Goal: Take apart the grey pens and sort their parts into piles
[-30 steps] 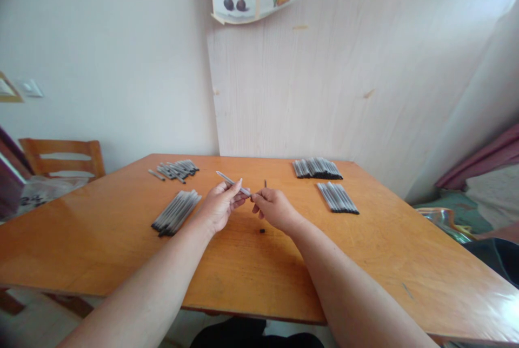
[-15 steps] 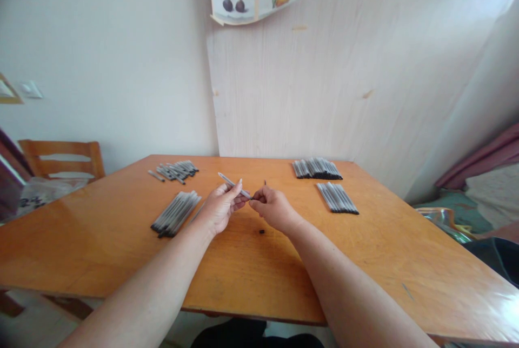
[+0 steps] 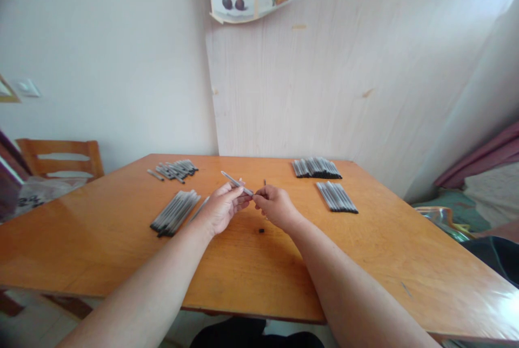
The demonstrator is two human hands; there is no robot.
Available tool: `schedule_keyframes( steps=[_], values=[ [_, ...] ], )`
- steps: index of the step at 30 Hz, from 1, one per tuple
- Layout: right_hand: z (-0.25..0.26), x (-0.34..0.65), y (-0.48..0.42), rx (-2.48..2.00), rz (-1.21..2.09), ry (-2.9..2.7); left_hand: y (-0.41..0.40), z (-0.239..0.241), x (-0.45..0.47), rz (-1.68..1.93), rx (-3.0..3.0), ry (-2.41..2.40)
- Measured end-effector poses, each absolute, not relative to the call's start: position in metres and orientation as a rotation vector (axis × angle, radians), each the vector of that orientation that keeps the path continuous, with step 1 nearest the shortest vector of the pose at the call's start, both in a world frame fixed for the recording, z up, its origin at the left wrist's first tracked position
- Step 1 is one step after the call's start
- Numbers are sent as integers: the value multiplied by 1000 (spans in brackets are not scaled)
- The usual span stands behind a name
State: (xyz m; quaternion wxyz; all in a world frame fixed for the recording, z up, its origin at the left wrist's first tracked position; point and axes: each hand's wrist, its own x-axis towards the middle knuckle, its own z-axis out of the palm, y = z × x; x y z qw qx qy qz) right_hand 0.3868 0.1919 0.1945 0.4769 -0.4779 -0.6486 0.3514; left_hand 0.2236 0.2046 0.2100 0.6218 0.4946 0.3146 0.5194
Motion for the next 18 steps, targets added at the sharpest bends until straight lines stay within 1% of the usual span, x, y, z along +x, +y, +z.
schedule_keyframes(
  steps=[5,13,18],
  values=[
    [194,388,192,-1158,826,-1616,205,209,224,1197,1143,765],
    [191,389,192,-1184,565,-1726,205,209,226,1209,1104,814],
    [193,390,192,-1202,538,-1729,205,208,224,1162,1115,740]
  ],
)
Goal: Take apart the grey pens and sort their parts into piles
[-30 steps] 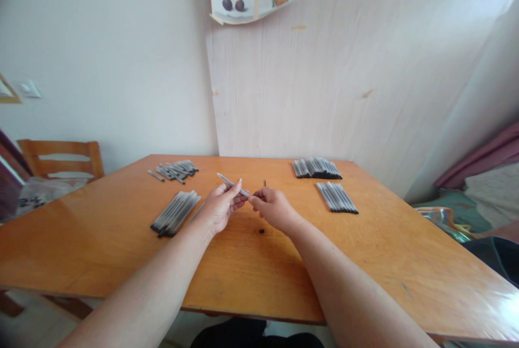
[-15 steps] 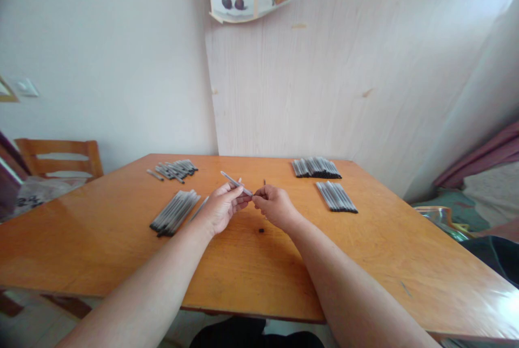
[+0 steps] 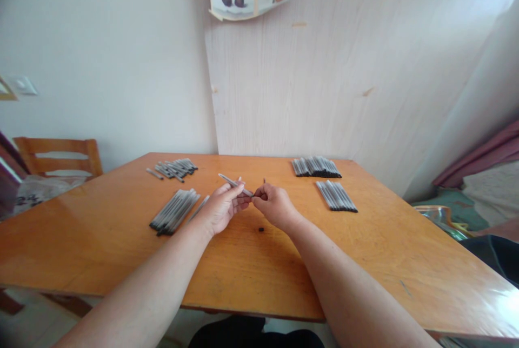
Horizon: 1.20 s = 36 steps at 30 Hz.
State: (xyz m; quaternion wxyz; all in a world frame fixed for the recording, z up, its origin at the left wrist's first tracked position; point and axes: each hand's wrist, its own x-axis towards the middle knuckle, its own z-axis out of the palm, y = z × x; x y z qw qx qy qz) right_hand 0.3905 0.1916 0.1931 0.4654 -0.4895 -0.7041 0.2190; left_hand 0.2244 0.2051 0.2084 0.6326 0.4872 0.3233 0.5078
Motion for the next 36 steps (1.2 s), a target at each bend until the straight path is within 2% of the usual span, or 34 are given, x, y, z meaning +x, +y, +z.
schedule_keyframes(
  steps=[24,36],
  values=[
    [192,392,194,-1248,458,-1750,205,207,224,1108,1131,719],
    [193,392,192,-1231,497,-1801,212,205,223,1221,1039,834]
  ],
)
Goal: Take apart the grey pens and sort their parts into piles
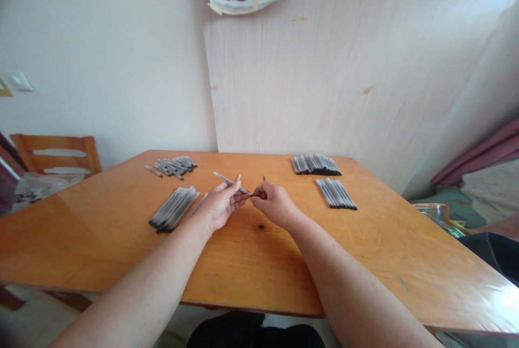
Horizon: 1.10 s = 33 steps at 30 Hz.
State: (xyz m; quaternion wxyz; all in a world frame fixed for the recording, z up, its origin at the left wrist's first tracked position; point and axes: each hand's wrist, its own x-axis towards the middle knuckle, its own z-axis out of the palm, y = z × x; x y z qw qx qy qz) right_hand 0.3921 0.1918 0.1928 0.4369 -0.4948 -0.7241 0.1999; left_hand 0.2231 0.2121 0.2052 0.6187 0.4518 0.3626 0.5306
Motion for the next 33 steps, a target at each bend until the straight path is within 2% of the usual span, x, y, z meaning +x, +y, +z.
schedule_keyframes(
  steps=[19,24,29,33],
  values=[
    [196,401,185,-1395,626,-2241,212,212,219,1346,983,888],
    [196,398,183,-1380,567,-2249,210,212,219,1339,999,891],
    [195,399,185,-1340,652,-2205,211,211,220,1332,1005,892],
    [198,397,186,-1295,516,-2051,211,210,221,1325,1019,902]
  ],
)
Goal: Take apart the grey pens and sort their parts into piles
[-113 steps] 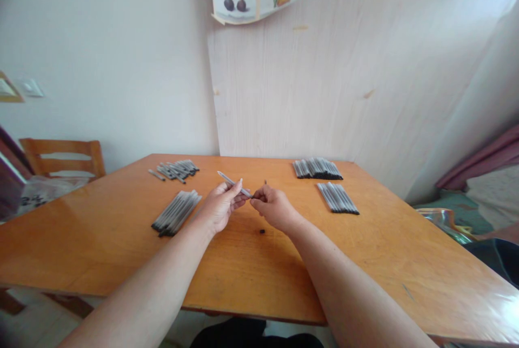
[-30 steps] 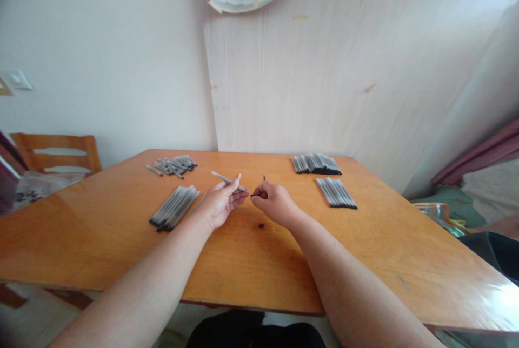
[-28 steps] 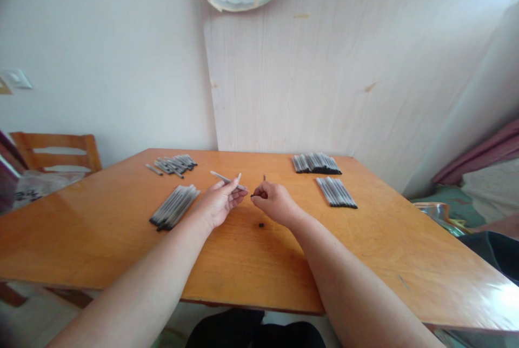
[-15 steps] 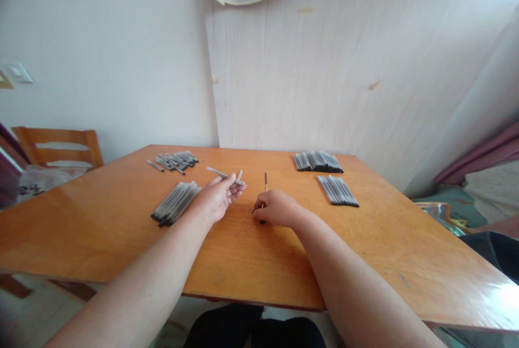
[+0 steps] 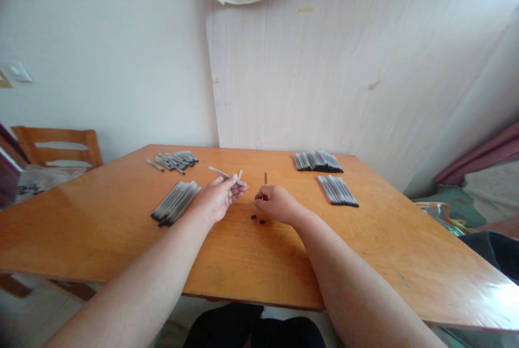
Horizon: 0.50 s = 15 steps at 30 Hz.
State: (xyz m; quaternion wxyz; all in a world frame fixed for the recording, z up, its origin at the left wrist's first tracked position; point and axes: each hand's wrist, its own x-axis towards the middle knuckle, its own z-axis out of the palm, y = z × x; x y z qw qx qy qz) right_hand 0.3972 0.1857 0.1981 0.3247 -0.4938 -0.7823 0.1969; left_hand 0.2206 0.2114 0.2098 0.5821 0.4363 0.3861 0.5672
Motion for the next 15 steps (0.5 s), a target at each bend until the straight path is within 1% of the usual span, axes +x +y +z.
schedule_keyframes(
  steps=[6,15],
  values=[
    [196,390,188,-1221,387,-1915,212,208,222,1253,1043,858],
    [194,386,191,-1233,344,-1840,211,207,223,1223,1052,863]
  ],
)
